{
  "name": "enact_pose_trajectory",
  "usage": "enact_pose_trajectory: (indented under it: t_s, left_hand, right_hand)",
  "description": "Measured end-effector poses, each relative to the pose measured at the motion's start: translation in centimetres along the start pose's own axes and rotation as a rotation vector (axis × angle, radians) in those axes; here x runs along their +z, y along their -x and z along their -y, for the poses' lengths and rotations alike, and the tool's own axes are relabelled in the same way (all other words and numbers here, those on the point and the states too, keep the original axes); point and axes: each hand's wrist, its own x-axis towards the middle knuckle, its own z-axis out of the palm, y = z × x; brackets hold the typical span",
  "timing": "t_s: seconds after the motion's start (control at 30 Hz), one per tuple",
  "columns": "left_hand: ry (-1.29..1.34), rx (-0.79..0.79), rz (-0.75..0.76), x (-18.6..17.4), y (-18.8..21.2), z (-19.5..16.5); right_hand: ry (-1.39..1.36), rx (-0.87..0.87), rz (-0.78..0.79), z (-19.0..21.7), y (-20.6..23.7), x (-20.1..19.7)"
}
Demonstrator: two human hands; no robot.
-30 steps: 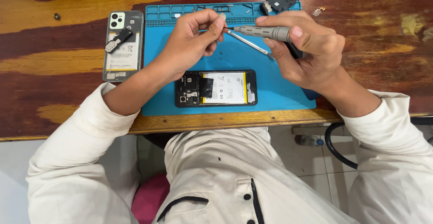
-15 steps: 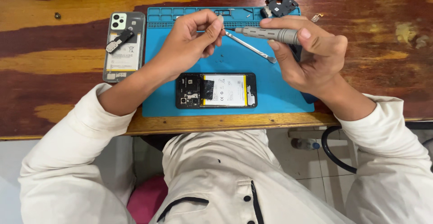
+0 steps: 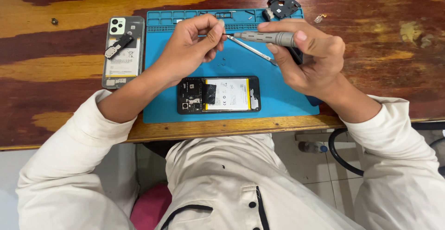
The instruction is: The person uses a precision screwdriver to repeatedly tighten and loosen screws on a disassembled smartphone placed on a blue mat. The person flips the phone over once and continues working on the internal components.
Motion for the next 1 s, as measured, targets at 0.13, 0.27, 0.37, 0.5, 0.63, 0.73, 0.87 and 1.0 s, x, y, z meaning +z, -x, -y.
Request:
enact_pose_trajectory:
  t_s: [0.13,0.27,0.37,0.5,0.63,0.73,0.87,1.0]
  left_hand:
    - [-0.006,0.025,0.016,-0.2,0.0,0.1]
    - [-0.112,0.079,0.037,-0.3,0.0,0.0]
    - [-0.217,0.144,0.045,-0.2,0.3,-0.5]
    - [-0.396,0.172,0.018,-0.6,2.1,-1.7]
    - [-0.572,0.209,-0.027,-1.4,4.3,-2.8]
    - [-0.631,0.236,-0.044,-2.3,5.5,-3.2]
    - [-0.654,0.212,-0.023,-3.6,6.9,-2.9]
    - [-0.665,0.297,0.03,-4.1,7.1,-1.7]
  right_hand:
    - [0.009,-0.042,-0.001,-0.2,-0.1,0.0]
    - [-0.046,-0.005,0.014,-0.3,-0.2,-0.1]
    - [-0.027,0.004,0.018,0.1,-0.5,-0.1]
    - [-0.063,-0.019,-0.001,0.8,-1.4,0.5]
    - [-0.091,-0.015,0.066,1.5,-2.3,1.3]
    - [-0.117,0.044,0.087,1.4,-2.9,2.5]
    - [-0.23,0.116,0.118,0.9,-3.4,4.2]
    - [-0.339,0.235,0.122,1.0,-3.1,5.6]
